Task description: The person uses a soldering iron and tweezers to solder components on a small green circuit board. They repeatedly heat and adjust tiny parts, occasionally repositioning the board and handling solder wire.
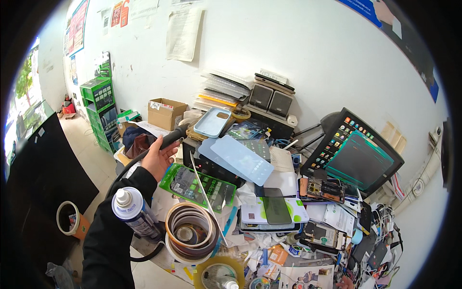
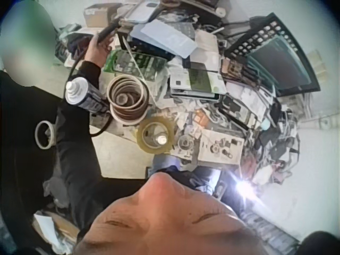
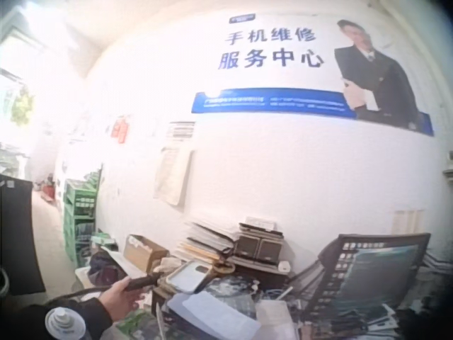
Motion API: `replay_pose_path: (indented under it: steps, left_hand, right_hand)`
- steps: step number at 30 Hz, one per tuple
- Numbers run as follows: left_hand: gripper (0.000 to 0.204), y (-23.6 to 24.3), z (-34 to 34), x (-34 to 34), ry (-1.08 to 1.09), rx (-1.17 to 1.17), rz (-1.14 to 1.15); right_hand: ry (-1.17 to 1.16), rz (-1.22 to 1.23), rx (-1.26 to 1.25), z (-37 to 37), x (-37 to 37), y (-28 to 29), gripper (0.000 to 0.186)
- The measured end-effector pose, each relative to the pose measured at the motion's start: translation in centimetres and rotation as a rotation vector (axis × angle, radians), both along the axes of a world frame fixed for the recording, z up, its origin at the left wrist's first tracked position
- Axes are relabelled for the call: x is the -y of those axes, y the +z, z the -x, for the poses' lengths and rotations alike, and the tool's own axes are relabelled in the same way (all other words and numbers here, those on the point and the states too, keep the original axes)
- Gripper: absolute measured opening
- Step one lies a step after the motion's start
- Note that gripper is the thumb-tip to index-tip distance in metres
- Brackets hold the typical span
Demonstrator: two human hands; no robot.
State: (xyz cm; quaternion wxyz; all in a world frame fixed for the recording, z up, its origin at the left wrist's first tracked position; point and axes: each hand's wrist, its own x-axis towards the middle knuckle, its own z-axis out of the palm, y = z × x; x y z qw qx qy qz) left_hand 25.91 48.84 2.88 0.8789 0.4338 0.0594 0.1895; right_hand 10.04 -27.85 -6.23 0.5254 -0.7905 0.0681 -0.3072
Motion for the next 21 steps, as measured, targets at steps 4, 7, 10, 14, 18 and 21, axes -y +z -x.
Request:
replay_pose_path:
  steps: [4, 7, 10, 14, 18, 21]
  left_hand:
    - [0.059, -0.6, 1.5, 0.3, 0.007, -0.084, 0.063]
    - [0.075, -0.4, 4.2, 0.3, -0.168, -0.104, 0.19]
    - [0.099, 0.5, 7.9, -0.4, -0.22, -0.112, 0.265]
    - [0.102, 4.0, 13.5, -2.4, -0.216, -0.066, 0.226]
    - [0.085, 10.3, 18.6, -0.4, 0.186, 0.075, 0.136]
    - [0.082, 15.4, 20.8, 6.6, 0.353, 0.313, -0.132]
  right_hand:
    - [0.0, 0.188, 0.202, 0.9, 0.4, -0.7, 0.04]
    - [0.029, 0.472, 0.159, 1.2, 1.7, -1.3, 0.037]
    - [0.053, -0.34, -0.252, 0.9, 2.4, -1.3, 0.037]
    - [-0.043, 0.459, 0.137, 0.8, 0.8, -1.1, 0.038]
    - [-0.042, 0.129, 0.088, 1.4, -1.3, 0.4, 0.032]
    - [0.036, 0.133, 0.18, 2.0, -2.1, 2.0, 0.03]
